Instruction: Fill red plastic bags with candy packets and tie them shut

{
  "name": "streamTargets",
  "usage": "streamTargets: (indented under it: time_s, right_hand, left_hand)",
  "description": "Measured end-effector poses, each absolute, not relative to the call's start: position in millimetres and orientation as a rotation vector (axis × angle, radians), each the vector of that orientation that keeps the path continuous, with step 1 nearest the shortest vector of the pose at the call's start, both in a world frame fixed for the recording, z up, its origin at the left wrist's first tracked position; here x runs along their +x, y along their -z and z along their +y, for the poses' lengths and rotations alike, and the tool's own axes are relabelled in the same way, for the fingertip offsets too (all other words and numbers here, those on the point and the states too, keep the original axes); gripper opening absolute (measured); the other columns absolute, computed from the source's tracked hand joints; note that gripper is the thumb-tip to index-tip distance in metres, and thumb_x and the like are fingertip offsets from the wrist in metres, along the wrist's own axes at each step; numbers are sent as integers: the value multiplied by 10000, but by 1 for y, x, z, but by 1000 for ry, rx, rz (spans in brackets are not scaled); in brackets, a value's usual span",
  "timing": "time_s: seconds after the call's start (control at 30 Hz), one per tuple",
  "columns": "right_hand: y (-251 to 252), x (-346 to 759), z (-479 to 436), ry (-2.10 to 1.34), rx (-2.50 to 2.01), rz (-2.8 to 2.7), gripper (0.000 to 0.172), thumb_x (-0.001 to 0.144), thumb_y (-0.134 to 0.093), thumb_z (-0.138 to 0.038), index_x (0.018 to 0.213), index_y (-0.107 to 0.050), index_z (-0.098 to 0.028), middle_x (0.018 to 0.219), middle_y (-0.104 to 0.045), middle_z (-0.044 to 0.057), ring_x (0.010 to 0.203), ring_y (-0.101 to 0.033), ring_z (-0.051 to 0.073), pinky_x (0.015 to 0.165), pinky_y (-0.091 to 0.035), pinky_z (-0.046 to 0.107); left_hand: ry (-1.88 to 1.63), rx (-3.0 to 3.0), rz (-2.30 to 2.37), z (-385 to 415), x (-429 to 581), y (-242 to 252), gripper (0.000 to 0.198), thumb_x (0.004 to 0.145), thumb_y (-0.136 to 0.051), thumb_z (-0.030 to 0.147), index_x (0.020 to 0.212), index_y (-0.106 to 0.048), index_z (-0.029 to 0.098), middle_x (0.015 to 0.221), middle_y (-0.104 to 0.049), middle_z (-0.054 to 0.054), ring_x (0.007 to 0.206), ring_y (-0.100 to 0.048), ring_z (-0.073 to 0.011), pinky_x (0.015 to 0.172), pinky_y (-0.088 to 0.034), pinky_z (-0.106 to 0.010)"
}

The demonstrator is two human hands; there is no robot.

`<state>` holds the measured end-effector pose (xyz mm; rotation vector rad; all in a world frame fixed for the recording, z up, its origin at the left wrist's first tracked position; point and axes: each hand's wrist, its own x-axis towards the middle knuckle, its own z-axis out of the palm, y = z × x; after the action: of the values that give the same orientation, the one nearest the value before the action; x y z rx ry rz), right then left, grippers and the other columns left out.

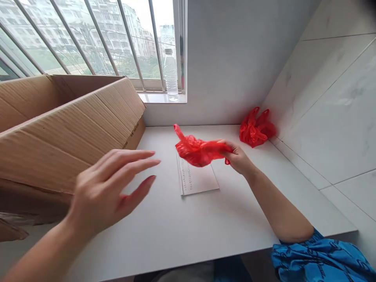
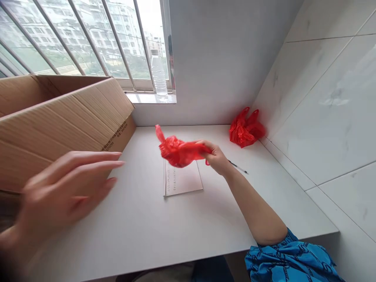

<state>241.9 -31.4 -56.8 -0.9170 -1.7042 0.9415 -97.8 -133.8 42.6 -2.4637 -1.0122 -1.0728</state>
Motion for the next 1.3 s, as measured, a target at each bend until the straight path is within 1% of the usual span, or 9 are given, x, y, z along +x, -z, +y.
streamTargets:
  time_s: [0.13, 0.3, 0.4, 0.5, 0.67, 0.77, 1.07, 1.2, 1.3]
  right_hand:
    - [87, 236, -42, -896, -1054, -2000, 226, 894, -510, -216, 996, -708, -259, 1084, -693, 38, 952, -647, 197, 765, -536, 329]
    - [94, 239, -60, -500, -1105, -2103, 446, 849, -514, -131, 1264, -575, -283, 1220, -655, 57, 1091, -620, 233, 832, -513, 399]
    - [85, 228, -73, -78, -950, -2033, 327, 849, -564, -143, 1150, -605, -266, 1120, -684, 45, 1078, -612, 246, 953, -429, 467]
    - [86, 209, -82, 98, -826, -2045, 136, 864, -628, -198, 989, -621, -251, 892, -701, 11, 820, -635, 192, 818, -446, 384]
    - [104, 194, -77, -63, -1052, -2152, 209, 924, -620, -326, 1100, -591, -217, 981, -690, 40, 740, -619, 155, 643, -439, 291]
    - [111, 194, -72, -162, -1116, -2129, 133, 948, -587, -309, 1051, -589, -224, 901, -682, 11, 620, -565, 128, 601, -417, 276]
    - [87, 226, -64, -241, -1238, -1955, 121, 937, -523, -204, 866, -610, -250, 749, -645, 3, 644, -571, 161, 564, -399, 289]
    - [80, 247, -60, -383, -1336, -1913, 94, 894, -559, -199, 828, -596, -256, 772, -646, 0, 706, -596, 176, 513, -393, 278]
    - [82, 245, -61, -301, -1283, -2003, 84, 853, -570, -166, 863, -584, -248, 830, -656, 4, 731, -591, 185, 625, -451, 314]
  left_hand:
    - [850, -2653, -1091, -91, -54, -2, 222, 935, -571, 256, 1149, -627, 255, 1175, -675, -33, 1023, -635, -196, 740, -538, -301]
    - [441, -2894, -1174, -64, -38, 45, 207, 923, -582, 351, 1107, -637, 274, 1089, -698, -17, 936, -650, -205, 763, -522, -337]
    - [409, -2927, -1172, -60, -37, 61, 180, 877, -644, 334, 1042, -642, 263, 936, -714, 2, 791, -654, -183, 721, -502, -326]
    - [597, -2921, -1177, -56, -38, 74, 119, 916, -592, 261, 1030, -626, 250, 913, -722, 8, 797, -658, -165, 705, -490, -294]
    - [909, -3008, -1105, -48, -40, 84, 121, 958, -547, 221, 1064, -602, 237, 918, -726, 12, 798, -658, -126, 715, -492, -253]
    - [971, -3030, -1049, -47, -40, 84, 106, 957, -547, 210, 1027, -624, 233, 908, -732, 5, 793, -661, -125, 710, -489, -252]
    - [1061, -2761, -1127, -31, -61, 62, 167, 959, -530, 244, 841, -643, 212, 758, -715, 18, 703, -653, -126, 791, -524, -303]
    - [993, -2691, -1490, -23, -78, 47, 172, 960, -523, 314, 914, -659, 219, 924, -734, -4, 722, -649, -132, 561, -475, -237]
    - [904, -2722, -1536, -29, -74, 42, 173, 970, -494, 299, 1026, -645, 236, 1175, -687, -18, 699, -640, -116, 567, -480, -247]
